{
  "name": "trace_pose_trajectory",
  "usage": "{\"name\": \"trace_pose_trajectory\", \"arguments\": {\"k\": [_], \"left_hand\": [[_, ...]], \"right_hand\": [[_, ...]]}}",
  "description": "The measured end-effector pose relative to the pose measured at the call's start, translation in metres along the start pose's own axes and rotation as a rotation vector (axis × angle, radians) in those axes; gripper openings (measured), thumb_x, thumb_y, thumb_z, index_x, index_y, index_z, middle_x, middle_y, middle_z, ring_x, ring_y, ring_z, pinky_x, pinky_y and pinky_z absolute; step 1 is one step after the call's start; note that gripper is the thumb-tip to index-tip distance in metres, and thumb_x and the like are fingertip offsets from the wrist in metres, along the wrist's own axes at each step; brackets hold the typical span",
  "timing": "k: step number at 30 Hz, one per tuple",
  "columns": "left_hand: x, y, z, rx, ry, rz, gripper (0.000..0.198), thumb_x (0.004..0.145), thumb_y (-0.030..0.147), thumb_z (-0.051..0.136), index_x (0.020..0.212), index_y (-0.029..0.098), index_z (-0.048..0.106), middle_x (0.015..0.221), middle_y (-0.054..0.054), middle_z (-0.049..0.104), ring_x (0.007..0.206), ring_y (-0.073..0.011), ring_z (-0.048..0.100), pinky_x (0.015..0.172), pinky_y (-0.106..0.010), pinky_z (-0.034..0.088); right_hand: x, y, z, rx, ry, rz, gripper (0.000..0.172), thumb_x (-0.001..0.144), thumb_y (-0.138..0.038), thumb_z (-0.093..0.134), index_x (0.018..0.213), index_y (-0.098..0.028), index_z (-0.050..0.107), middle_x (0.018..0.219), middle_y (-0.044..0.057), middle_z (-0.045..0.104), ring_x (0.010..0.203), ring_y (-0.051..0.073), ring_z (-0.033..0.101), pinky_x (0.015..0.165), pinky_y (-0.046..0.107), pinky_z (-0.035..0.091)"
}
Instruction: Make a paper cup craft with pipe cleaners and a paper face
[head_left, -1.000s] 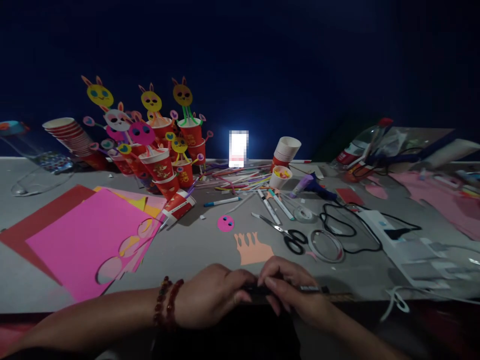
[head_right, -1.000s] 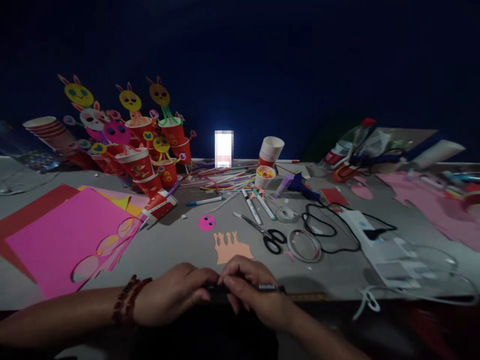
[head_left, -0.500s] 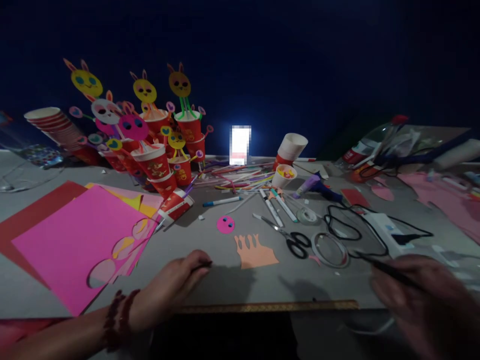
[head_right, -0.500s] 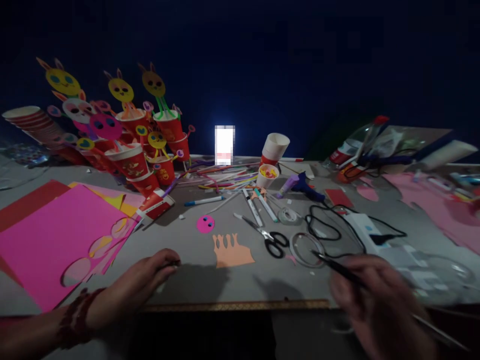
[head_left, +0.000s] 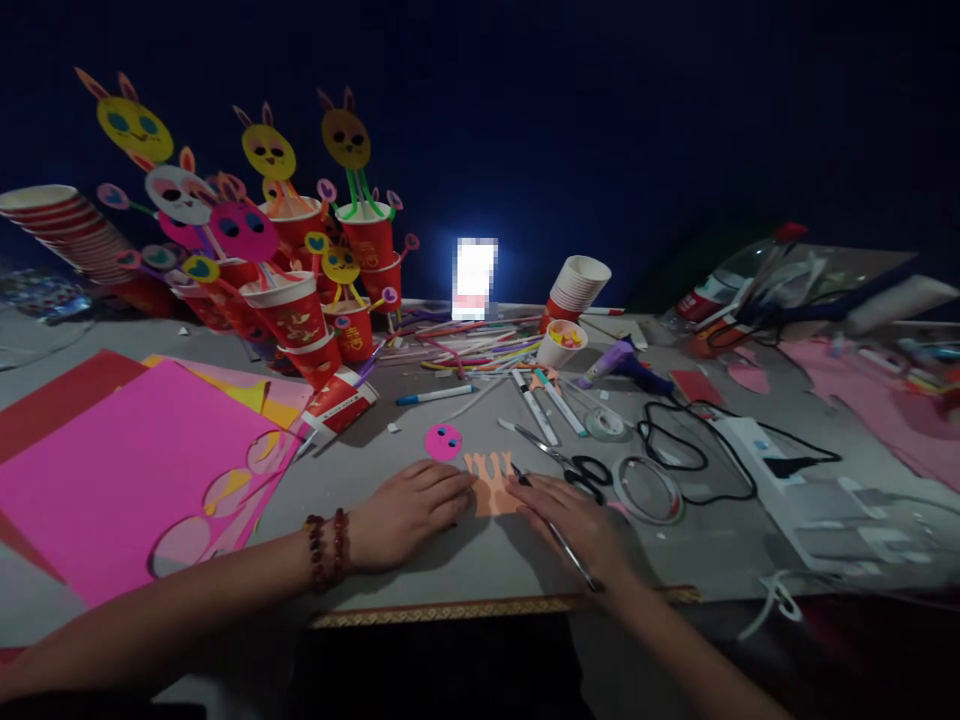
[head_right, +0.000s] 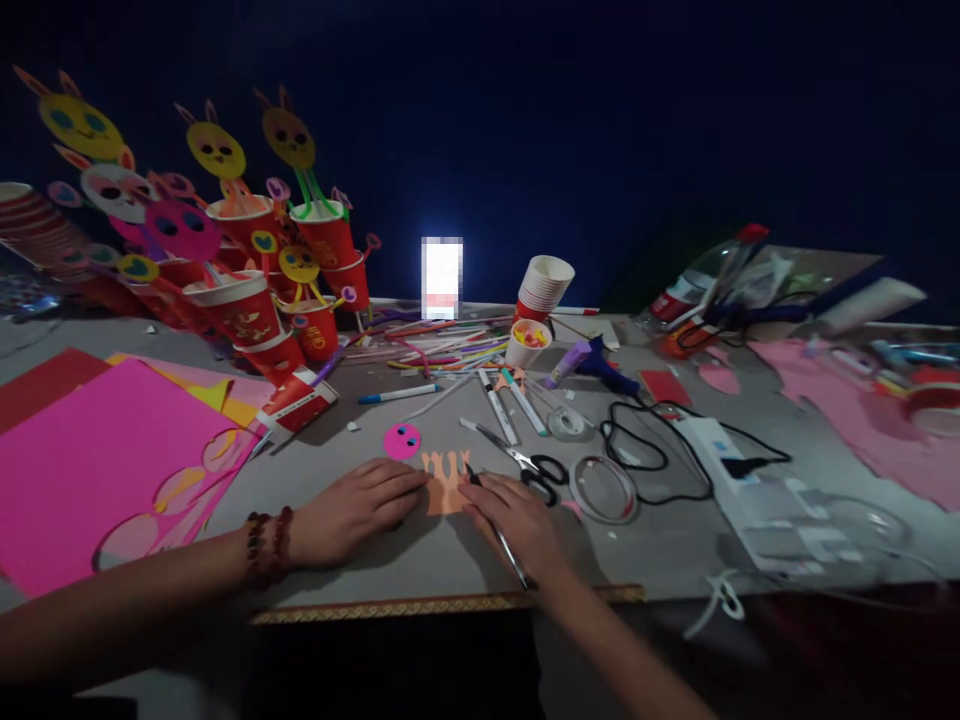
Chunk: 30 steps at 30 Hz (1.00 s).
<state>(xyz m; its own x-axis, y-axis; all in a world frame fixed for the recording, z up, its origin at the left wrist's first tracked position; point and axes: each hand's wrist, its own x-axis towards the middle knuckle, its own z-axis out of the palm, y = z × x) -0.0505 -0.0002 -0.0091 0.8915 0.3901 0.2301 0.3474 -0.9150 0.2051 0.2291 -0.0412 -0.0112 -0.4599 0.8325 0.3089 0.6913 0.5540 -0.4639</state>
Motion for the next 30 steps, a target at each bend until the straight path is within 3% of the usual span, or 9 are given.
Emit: {"name": "trace_pose_trajectory", "arguments": {"k": [5,9,11,13,18,23,30], "left_hand": [[0.001,-0.002,0.002,-0.04,-0.022,0.009,0.032,0.096,0.019,0.049,0.127,0.016,0.055,0.143,-0.013,0.052,0.132,-0.0267,0.045,0.11,-0.047,0.038],[0.002,0.0,0.006,-0.041,-0.012,0.001,0.04,0.094,0.019,0.053,0.135,0.02,0.051,0.141,-0.013,0.053,0.132,-0.0282,0.046,0.108,-0.048,0.04],[0.002,0.001,0.007,-0.046,0.009,-0.003,0.043,0.094,0.019,0.055,0.136,0.023,0.05,0.141,-0.014,0.052,0.131,-0.0286,0.046,0.107,-0.048,0.042],[0.003,0.003,0.008,-0.052,0.024,-0.008,0.043,0.094,0.021,0.056,0.136,0.026,0.051,0.141,-0.014,0.051,0.131,-0.0293,0.046,0.106,-0.05,0.042],[0.004,0.003,0.004,-0.07,0.013,0.009,0.042,0.094,0.024,0.056,0.136,0.03,0.051,0.141,-0.016,0.051,0.13,-0.0305,0.046,0.105,-0.052,0.042],[0.003,-0.001,0.001,-0.124,-0.01,0.006,0.042,0.095,0.022,0.055,0.136,0.028,0.05,0.143,-0.015,0.05,0.133,-0.0293,0.045,0.107,-0.051,0.042],[0.003,-0.003,0.002,-0.171,-0.014,-0.006,0.042,0.093,0.022,0.058,0.134,0.03,0.053,0.144,-0.014,0.049,0.133,-0.0297,0.045,0.108,-0.053,0.041]], "right_hand": [[0.005,0.014,-0.003,0.0,0.002,-0.052,0.026,0.093,-0.021,0.055,0.114,-0.027,0.069,0.105,0.008,0.075,0.099,0.024,0.069,0.1,0.05,0.05],[0.004,0.0,-0.008,0.195,0.056,0.234,0.029,0.093,-0.024,0.055,0.12,-0.025,0.062,0.099,0.008,0.073,0.094,0.024,0.068,0.086,0.041,0.055],[0.005,-0.011,-0.006,0.383,0.059,0.404,0.024,0.091,-0.026,0.055,0.114,-0.023,0.06,0.09,0.006,0.073,0.086,0.022,0.069,0.078,0.035,0.055],[0.008,-0.019,-0.001,0.545,0.042,0.484,0.015,0.087,-0.025,0.058,0.102,-0.022,0.06,0.079,0.002,0.07,0.074,0.019,0.068,0.069,0.029,0.054],[0.017,-0.02,0.012,0.59,0.082,0.351,0.003,0.079,-0.024,0.059,0.077,-0.021,0.06,0.065,-0.001,0.059,0.058,0.014,0.055,0.053,0.024,0.043],[0.016,-0.019,0.019,0.666,0.135,0.405,0.011,0.087,-0.025,0.053,0.094,-0.022,0.061,0.076,0.002,0.066,0.066,0.017,0.063,0.06,0.028,0.05],[0.018,-0.017,0.015,0.421,0.09,0.274,0.008,0.082,-0.023,0.055,0.077,-0.024,0.061,0.069,0.001,0.067,0.063,0.018,0.061,0.059,0.029,0.047]]}}
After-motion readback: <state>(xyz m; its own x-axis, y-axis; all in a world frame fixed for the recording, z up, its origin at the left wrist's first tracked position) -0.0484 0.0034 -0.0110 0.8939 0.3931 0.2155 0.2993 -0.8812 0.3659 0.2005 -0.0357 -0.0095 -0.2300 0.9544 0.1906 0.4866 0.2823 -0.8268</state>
